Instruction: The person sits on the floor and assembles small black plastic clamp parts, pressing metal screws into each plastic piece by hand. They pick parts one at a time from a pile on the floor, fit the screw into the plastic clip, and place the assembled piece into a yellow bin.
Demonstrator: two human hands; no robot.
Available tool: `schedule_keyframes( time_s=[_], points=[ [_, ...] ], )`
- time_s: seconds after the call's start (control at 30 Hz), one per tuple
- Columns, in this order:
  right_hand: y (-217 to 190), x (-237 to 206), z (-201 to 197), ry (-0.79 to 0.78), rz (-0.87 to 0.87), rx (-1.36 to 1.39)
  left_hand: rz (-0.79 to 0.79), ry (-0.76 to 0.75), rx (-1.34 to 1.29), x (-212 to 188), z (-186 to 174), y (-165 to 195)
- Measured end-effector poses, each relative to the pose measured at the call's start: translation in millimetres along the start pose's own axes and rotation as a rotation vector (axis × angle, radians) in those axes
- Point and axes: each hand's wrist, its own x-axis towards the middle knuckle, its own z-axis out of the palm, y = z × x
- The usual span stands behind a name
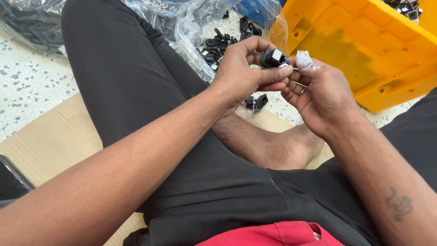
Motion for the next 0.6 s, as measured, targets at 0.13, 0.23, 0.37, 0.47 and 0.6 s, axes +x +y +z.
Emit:
schedule_keyframes(
  time_s=[0.13, 0.23, 0.37, 0.47, 0.6],
  points=[
    [0, -8, 6, 0.016, -0.055, -0.03, 0.015, 0.021, 0.013, -1, 0, 2],
    [-2, -12, 10, -0.008, -0.117, -0.092, -0.076, 0.043, 0.002, -2, -2, 5],
    [-2, -3, 0, -0.005, -0.082, -0.134, -0.169, 0.027, 0.033, -2, -2, 6],
    [-6, 15, -12, 0.01, 0.036, -0.196, -0.18, 0.033, 0.062, -2, 0, 4],
    [-36, 52, -22, -0.058, -0.084, -0.39, -0.166, 0.157, 0.214, -2, -5, 5]
  ],
)
